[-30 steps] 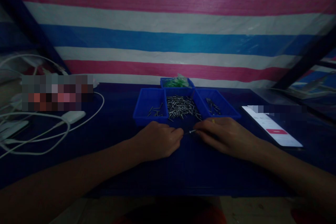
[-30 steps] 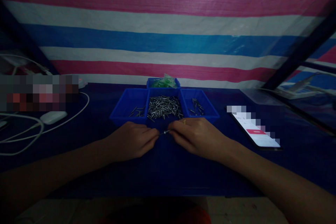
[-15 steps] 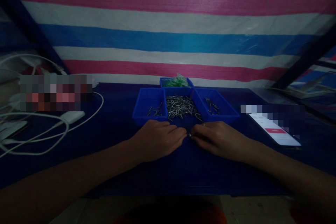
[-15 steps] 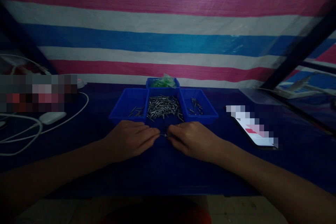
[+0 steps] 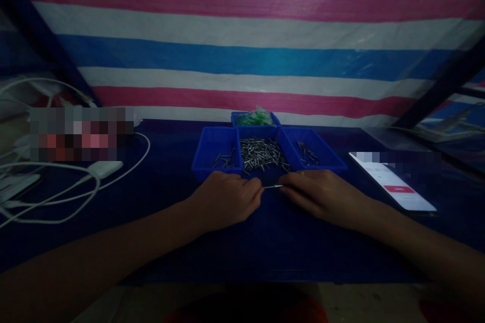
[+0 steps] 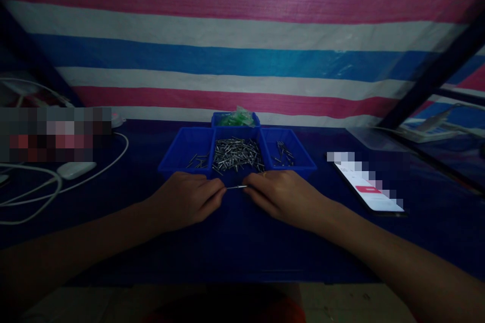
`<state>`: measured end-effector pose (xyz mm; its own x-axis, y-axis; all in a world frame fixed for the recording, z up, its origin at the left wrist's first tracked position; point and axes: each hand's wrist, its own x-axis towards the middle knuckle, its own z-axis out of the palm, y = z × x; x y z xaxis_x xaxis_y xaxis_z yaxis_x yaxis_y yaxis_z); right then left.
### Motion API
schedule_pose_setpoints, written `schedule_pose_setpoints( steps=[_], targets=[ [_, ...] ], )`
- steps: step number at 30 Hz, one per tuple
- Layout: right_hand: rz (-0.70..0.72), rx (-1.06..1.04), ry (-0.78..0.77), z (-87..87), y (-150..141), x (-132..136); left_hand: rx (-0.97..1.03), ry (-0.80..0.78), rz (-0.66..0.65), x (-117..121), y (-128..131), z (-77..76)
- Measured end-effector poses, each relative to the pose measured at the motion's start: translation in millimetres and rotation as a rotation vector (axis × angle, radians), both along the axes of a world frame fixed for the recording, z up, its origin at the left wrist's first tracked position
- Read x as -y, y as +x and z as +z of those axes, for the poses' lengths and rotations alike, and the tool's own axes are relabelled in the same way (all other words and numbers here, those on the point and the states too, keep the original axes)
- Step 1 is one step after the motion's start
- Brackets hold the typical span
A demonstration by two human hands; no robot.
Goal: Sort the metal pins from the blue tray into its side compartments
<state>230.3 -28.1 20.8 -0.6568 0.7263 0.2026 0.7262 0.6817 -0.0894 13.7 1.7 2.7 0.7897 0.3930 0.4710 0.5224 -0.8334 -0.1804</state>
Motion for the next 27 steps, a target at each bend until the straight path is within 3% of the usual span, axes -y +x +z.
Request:
schedule_pose_setpoints(
  steps=[7,11,14,21,27],
  targets=[
    [0.018,0.005,0.045,4.2,1,1,-0.049,-0.03,0.052,-1,-1,-3.1],
    [-0.023,0.015,0.177,10.0,9,-3,-0.088,-0.042,0.036,-1,0,-2.3],
    [-0.124,0.05,0.32,14.2,17,-9,-0.12,-0.065,0.012,0,0,-1.5],
    [-0.533,0.261,0.487,16.7,34,-26,-0.139,-0.09,0.004,0,-1,-3.9],
    [-0.543,0.285,0.46,12.6,37,-29,-0.141,-0.098,0.0,0,-1,-4.0]
  ],
)
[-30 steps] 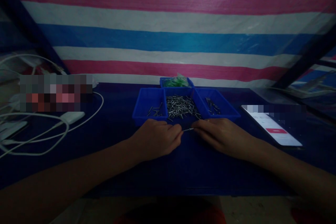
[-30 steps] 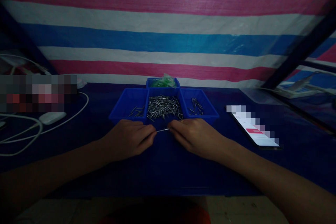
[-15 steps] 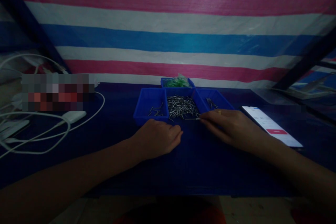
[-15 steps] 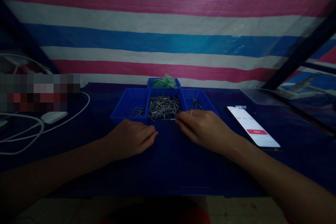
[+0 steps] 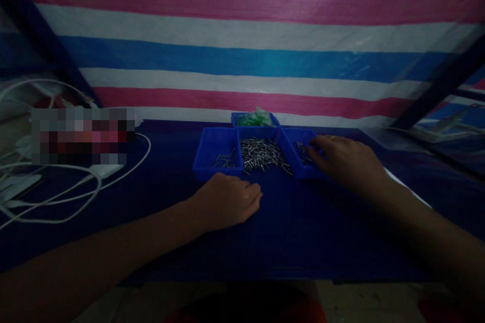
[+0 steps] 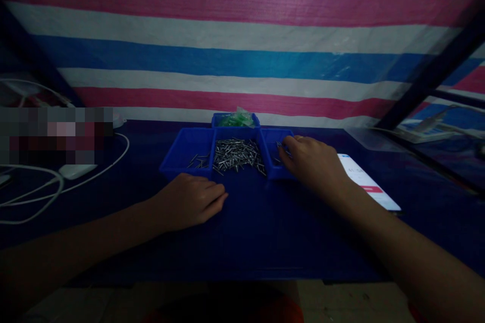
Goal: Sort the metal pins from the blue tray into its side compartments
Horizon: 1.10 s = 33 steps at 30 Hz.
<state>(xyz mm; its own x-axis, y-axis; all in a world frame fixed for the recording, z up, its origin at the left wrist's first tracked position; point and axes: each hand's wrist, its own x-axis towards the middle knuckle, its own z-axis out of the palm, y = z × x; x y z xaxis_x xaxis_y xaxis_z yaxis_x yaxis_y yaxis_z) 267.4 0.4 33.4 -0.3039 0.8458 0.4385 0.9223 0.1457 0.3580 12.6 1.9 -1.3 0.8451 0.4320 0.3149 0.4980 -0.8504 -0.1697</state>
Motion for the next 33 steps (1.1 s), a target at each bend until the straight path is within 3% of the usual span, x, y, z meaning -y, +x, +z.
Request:
schedule_pose_setpoints(
  steps=[4,6,8,11,14,33],
  targets=[
    [0.282,-0.108,-0.024,1.5,-14,10,0.01,0.009,-0.008,0,-1,-1.3],
    [0.456,-0.171,-0.13,0.9,-23,17,0.018,0.011,-0.014,-1,-1,-2.1],
    [0.527,-0.216,-0.265,-2.1,-29,23,0.021,0.012,-0.015,-1,-1,-2.3],
    [0.529,-0.21,-0.437,-10.1,-34,27,0.01,0.007,-0.011,-1,0,-1.3],
    [0.493,-0.176,-0.513,-17.6,-34,27,0.0,0.001,-0.004,-1,1,-0.1],
    [0.419,-0.147,-0.527,-21.3,-31,25,-0.027,-0.016,0.005,-1,1,0.6]
  ],
)
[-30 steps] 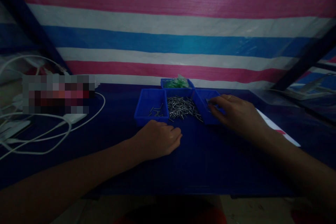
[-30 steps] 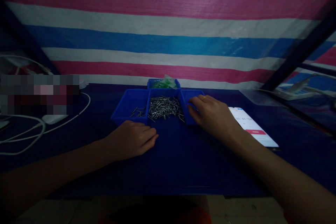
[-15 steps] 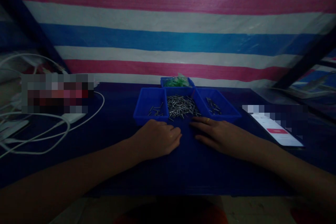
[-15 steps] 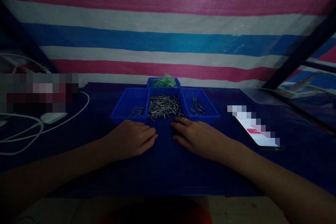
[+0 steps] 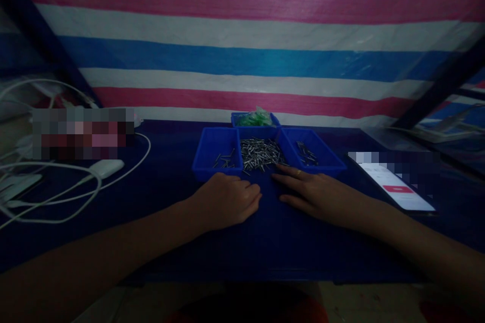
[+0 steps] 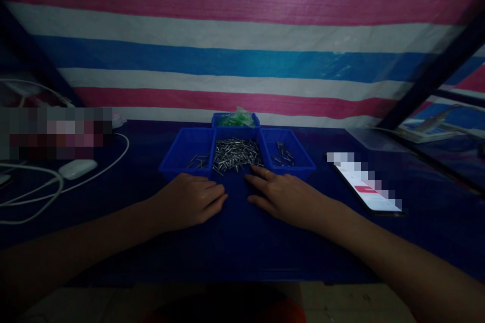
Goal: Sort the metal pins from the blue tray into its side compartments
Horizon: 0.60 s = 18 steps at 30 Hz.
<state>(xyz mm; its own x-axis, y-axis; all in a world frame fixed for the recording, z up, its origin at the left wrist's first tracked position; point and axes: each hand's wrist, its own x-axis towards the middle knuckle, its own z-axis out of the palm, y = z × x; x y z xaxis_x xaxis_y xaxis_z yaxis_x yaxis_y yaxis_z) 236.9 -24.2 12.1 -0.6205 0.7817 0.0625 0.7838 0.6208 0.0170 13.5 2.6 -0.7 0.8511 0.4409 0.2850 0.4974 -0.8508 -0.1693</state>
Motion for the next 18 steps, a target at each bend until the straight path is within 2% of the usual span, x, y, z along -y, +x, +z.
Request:
schedule_pose_setpoints(
  steps=[9,14,18],
  targets=[
    [-0.012,0.007,-0.059,-2.8,2.1,-3.0,0.017,-0.01,-0.01,0.4,0.2,0.3],
    [-0.078,-0.007,-0.041,-4.5,0.7,-3.6,0.027,-0.007,-0.01,0.0,-0.2,-0.6],
    [-0.065,-0.009,-0.046,-5.0,1.5,-4.4,0.014,0.0,-0.006,-0.2,-0.5,0.3]
  ],
)
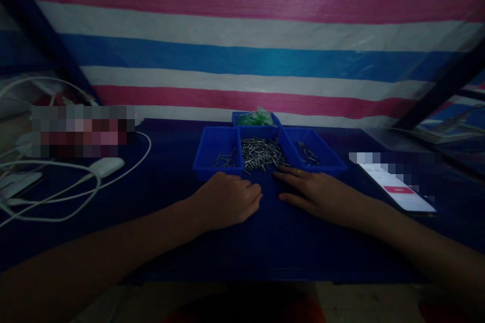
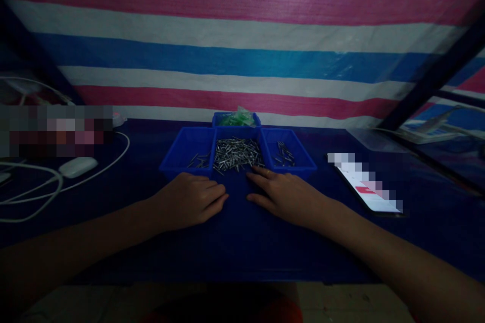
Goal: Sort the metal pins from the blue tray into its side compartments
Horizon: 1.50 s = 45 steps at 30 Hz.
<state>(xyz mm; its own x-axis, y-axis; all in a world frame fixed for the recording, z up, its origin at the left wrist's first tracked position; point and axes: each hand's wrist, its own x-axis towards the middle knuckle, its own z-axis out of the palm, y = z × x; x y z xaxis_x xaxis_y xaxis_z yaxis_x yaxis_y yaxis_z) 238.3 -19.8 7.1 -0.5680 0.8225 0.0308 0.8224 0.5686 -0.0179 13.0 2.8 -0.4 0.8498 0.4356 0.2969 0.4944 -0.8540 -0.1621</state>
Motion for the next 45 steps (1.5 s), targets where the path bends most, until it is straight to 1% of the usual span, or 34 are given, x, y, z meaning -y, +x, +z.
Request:
schedule_pose_setpoints(
  steps=[8,16,21,33,41,45],
  targets=[
    [0.025,0.021,-0.006,2.5,0,0,-0.004,-0.014,-0.003,0,0,-0.1],
    [-0.081,0.119,0.098,0.2,-3,7,-0.002,-0.022,-0.003,-1,0,-1.0],
    [-0.099,0.134,0.129,-0.5,-2,8,-0.012,-0.02,0.007,-2,0,-1.4],
    [-0.001,0.069,0.127,1.0,-2,7,-0.01,-0.004,0.008,-1,1,-2.0],
    [0.215,-0.035,0.074,4.9,-7,9,-0.02,-0.027,0.001,-1,2,-0.2],
    [0.282,-0.075,0.022,6.6,-9,9,-0.021,-0.041,-0.021,0,0,0.7]
  ],
)
